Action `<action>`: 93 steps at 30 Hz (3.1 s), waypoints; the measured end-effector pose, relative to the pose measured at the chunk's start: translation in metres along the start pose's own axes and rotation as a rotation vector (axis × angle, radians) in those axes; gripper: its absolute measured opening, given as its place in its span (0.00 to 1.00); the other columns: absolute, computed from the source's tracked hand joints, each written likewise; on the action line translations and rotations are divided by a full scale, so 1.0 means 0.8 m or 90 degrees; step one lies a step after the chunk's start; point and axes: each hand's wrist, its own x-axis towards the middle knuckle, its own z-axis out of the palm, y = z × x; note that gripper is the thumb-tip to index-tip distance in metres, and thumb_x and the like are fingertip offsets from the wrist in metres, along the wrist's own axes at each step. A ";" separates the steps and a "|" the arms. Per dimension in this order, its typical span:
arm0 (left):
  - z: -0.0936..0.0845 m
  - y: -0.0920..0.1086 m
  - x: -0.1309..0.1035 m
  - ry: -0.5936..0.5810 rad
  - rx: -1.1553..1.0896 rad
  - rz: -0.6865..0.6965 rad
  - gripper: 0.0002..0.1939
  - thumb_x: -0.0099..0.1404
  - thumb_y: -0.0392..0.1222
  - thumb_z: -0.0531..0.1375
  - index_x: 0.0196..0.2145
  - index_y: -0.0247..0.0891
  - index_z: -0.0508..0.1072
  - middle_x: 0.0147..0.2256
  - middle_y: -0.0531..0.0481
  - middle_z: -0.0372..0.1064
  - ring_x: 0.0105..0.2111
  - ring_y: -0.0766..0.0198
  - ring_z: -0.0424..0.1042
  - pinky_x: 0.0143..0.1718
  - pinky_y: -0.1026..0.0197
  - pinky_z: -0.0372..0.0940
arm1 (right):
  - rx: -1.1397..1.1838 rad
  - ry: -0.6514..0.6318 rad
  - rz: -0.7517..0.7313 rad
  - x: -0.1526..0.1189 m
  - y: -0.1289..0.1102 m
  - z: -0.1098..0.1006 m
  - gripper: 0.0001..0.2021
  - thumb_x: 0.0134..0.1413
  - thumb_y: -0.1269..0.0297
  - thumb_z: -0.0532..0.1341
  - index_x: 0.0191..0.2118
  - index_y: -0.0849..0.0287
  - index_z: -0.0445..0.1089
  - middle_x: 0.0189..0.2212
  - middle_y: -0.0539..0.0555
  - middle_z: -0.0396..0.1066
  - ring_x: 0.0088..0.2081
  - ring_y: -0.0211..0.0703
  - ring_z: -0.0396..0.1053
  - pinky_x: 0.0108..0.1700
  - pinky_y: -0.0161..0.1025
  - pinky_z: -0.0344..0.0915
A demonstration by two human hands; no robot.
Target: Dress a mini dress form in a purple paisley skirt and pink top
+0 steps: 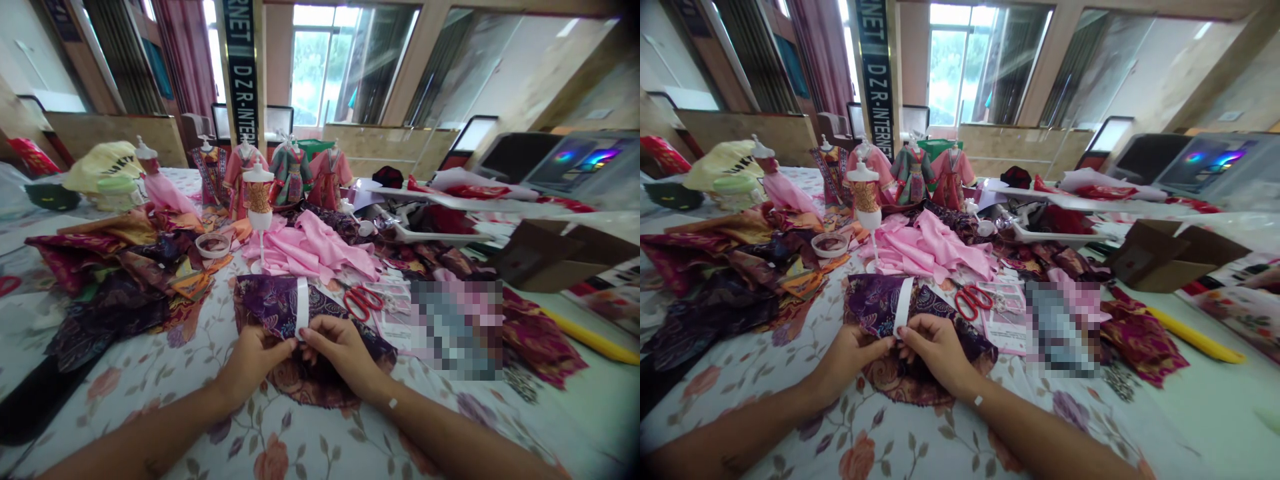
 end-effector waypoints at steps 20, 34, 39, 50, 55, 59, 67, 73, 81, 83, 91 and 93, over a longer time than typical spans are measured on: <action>0.001 0.002 -0.001 -0.013 -0.013 0.002 0.11 0.56 0.44 0.62 0.33 0.33 0.76 0.31 0.47 0.76 0.32 0.61 0.73 0.36 0.62 0.66 | -0.015 0.011 0.005 0.001 0.002 -0.001 0.15 0.46 0.53 0.64 0.24 0.61 0.67 0.17 0.47 0.68 0.18 0.32 0.63 0.23 0.31 0.61; 0.001 0.003 -0.001 -0.030 -0.044 0.013 0.10 0.56 0.44 0.63 0.30 0.32 0.75 0.29 0.47 0.75 0.30 0.62 0.72 0.36 0.62 0.66 | -0.010 0.003 0.004 -0.002 -0.001 0.001 0.15 0.47 0.54 0.64 0.24 0.61 0.67 0.17 0.48 0.69 0.18 0.31 0.63 0.23 0.31 0.60; -0.001 -0.003 0.002 -0.041 -0.043 0.012 0.12 0.55 0.45 0.63 0.31 0.32 0.77 0.30 0.46 0.76 0.31 0.60 0.73 0.37 0.60 0.66 | -0.015 0.016 0.009 -0.002 -0.002 0.000 0.15 0.47 0.54 0.64 0.24 0.61 0.67 0.17 0.48 0.69 0.18 0.32 0.63 0.23 0.31 0.60; -0.001 -0.001 0.000 -0.007 -0.013 -0.001 0.10 0.56 0.43 0.63 0.31 0.31 0.75 0.30 0.46 0.75 0.30 0.62 0.72 0.34 0.62 0.66 | -0.009 -0.005 -0.014 -0.002 0.003 0.000 0.14 0.47 0.54 0.64 0.25 0.62 0.68 0.18 0.47 0.69 0.19 0.32 0.64 0.23 0.30 0.61; 0.000 0.001 0.001 -0.036 -0.056 0.008 0.09 0.57 0.41 0.62 0.33 0.31 0.75 0.30 0.46 0.75 0.30 0.62 0.72 0.35 0.61 0.66 | -0.023 -0.008 -0.012 -0.001 0.004 0.000 0.15 0.47 0.54 0.64 0.25 0.62 0.68 0.18 0.48 0.69 0.19 0.32 0.64 0.23 0.31 0.61; 0.000 0.002 0.000 -0.048 -0.060 0.004 0.09 0.57 0.40 0.61 0.31 0.31 0.75 0.28 0.47 0.75 0.29 0.62 0.72 0.34 0.61 0.66 | -0.026 -0.008 0.000 -0.001 0.001 0.002 0.15 0.47 0.53 0.64 0.24 0.61 0.67 0.17 0.47 0.68 0.19 0.32 0.63 0.22 0.31 0.60; -0.002 0.004 -0.001 -0.068 -0.045 0.013 0.08 0.58 0.39 0.60 0.30 0.31 0.76 0.27 0.48 0.75 0.27 0.65 0.71 0.30 0.65 0.64 | -0.008 -0.016 0.023 -0.002 -0.006 0.003 0.16 0.46 0.53 0.65 0.23 0.61 0.66 0.16 0.47 0.67 0.18 0.31 0.62 0.22 0.30 0.59; -0.002 0.005 0.000 -0.073 -0.066 0.014 0.07 0.56 0.39 0.61 0.30 0.32 0.76 0.27 0.49 0.75 0.28 0.65 0.71 0.32 0.66 0.65 | 0.005 -0.014 0.037 -0.001 -0.007 0.003 0.16 0.46 0.53 0.65 0.22 0.61 0.66 0.16 0.46 0.66 0.18 0.30 0.61 0.22 0.30 0.59; -0.002 -0.001 0.001 -0.009 -0.045 -0.024 0.11 0.54 0.43 0.63 0.31 0.31 0.78 0.29 0.47 0.76 0.29 0.63 0.72 0.32 0.63 0.66 | -0.198 0.108 -0.145 -0.004 -0.001 -0.003 0.07 0.53 0.61 0.61 0.34 0.59 0.67 0.25 0.49 0.68 0.25 0.36 0.66 0.28 0.34 0.64; -0.002 -0.003 0.001 0.002 -0.051 -0.022 0.11 0.53 0.43 0.64 0.31 0.32 0.78 0.29 0.48 0.76 0.28 0.64 0.72 0.32 0.64 0.66 | -0.340 0.167 -0.310 -0.009 -0.004 -0.005 0.03 0.53 0.67 0.60 0.36 0.58 0.68 0.31 0.53 0.69 0.33 0.40 0.68 0.36 0.38 0.66; -0.003 0.000 -0.004 0.033 0.037 0.009 0.12 0.54 0.45 0.63 0.26 0.31 0.77 0.24 0.49 0.74 0.22 0.67 0.68 0.25 0.67 0.63 | -0.507 0.029 -0.536 -0.018 -0.010 -0.002 0.13 0.52 0.76 0.56 0.42 0.59 0.70 0.36 0.57 0.72 0.38 0.42 0.69 0.41 0.42 0.68; -0.002 0.001 -0.005 0.033 0.042 0.011 0.12 0.55 0.45 0.63 0.24 0.31 0.76 0.23 0.49 0.74 0.22 0.68 0.67 0.24 0.67 0.62 | -0.479 0.021 -0.515 -0.017 -0.010 -0.001 0.13 0.52 0.76 0.56 0.42 0.58 0.71 0.35 0.57 0.73 0.37 0.42 0.69 0.39 0.41 0.68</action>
